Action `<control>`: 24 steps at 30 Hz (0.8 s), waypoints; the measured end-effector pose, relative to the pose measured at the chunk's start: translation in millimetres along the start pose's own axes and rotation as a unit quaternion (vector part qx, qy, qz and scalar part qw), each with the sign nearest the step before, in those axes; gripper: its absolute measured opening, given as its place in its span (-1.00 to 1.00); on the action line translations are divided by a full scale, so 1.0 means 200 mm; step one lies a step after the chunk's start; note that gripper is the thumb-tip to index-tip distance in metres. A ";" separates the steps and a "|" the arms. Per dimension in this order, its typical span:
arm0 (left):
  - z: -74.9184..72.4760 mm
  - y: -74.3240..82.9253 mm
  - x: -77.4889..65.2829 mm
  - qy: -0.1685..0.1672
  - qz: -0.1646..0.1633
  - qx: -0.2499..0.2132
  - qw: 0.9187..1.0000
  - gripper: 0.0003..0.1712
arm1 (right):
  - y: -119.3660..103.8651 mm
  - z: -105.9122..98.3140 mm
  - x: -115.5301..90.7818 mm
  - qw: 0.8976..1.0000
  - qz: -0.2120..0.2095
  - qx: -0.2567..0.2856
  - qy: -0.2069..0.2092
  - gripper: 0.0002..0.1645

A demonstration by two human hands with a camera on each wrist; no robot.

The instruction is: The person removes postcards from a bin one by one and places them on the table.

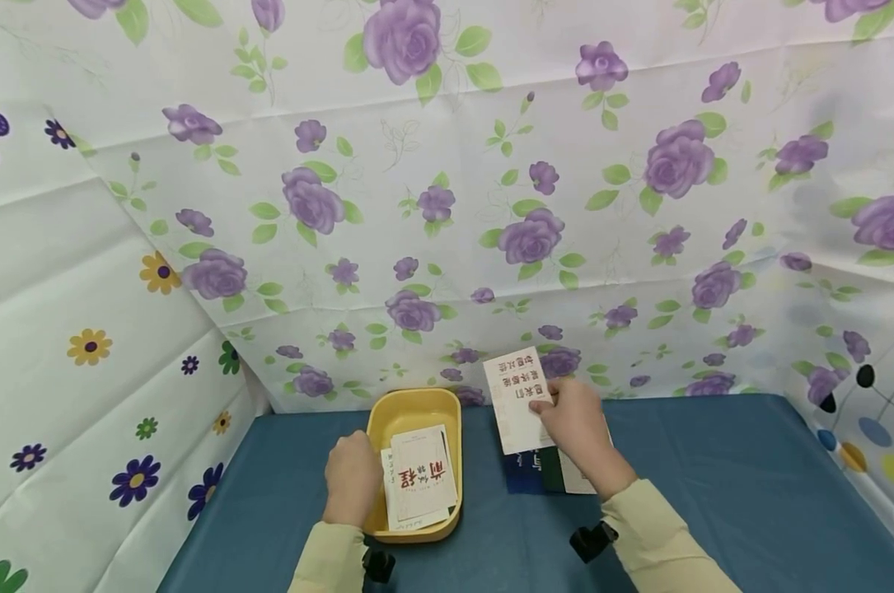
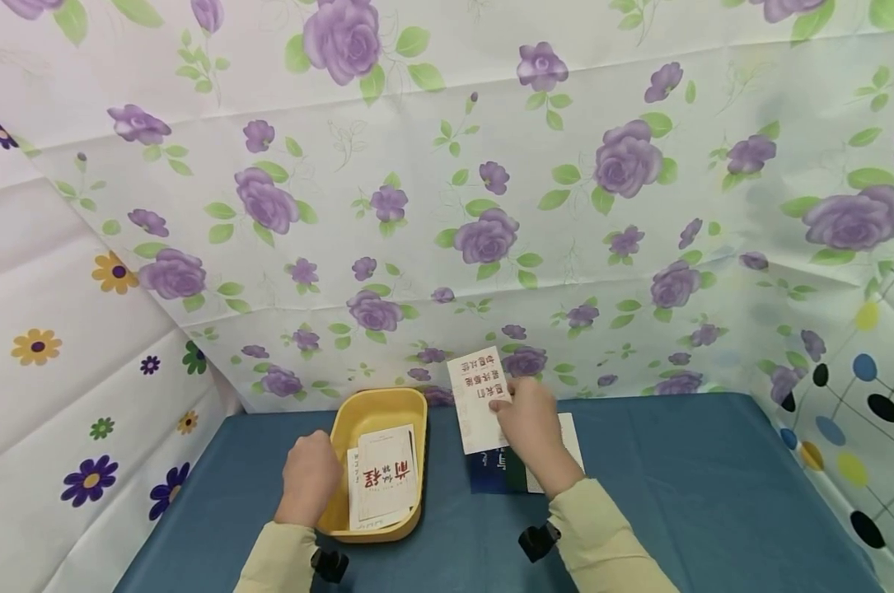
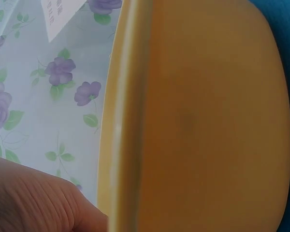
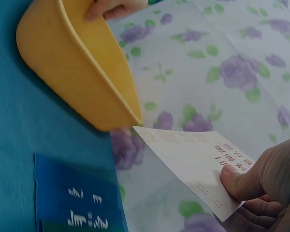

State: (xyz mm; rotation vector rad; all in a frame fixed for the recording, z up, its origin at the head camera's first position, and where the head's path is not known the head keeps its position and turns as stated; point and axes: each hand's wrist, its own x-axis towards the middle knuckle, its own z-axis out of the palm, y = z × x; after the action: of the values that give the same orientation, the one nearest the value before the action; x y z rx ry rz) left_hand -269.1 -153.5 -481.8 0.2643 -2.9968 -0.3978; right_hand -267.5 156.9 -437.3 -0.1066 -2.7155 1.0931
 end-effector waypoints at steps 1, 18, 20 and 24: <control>0.00 0.00 0.00 0.000 0.000 0.001 1.000 -0.91 | 0.02 -0.02 0.00 1.000 0.002 -0.003 0.002 -0.77; 0.01 0.00 0.01 0.003 0.001 0.004 1.000 -0.91 | 0.35 -0.22 0.03 0.998 0.050 -0.046 0.016 -0.72; 0.00 0.00 0.01 0.002 -0.001 0.006 1.000 -0.91 | 0.39 -0.24 0.03 0.997 0.058 -0.054 0.013 -0.71; 0.00 0.00 0.01 0.000 -0.003 0.008 1.000 -0.90 | 0.47 -0.25 0.02 0.995 0.076 -0.064 0.002 -0.74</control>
State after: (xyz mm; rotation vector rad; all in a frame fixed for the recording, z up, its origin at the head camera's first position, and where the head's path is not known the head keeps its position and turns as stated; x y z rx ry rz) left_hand -270.7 -154.1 -482.1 0.2752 -3.0016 -0.3759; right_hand -261.7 259.0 -466.4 -0.3395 -2.8105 0.9545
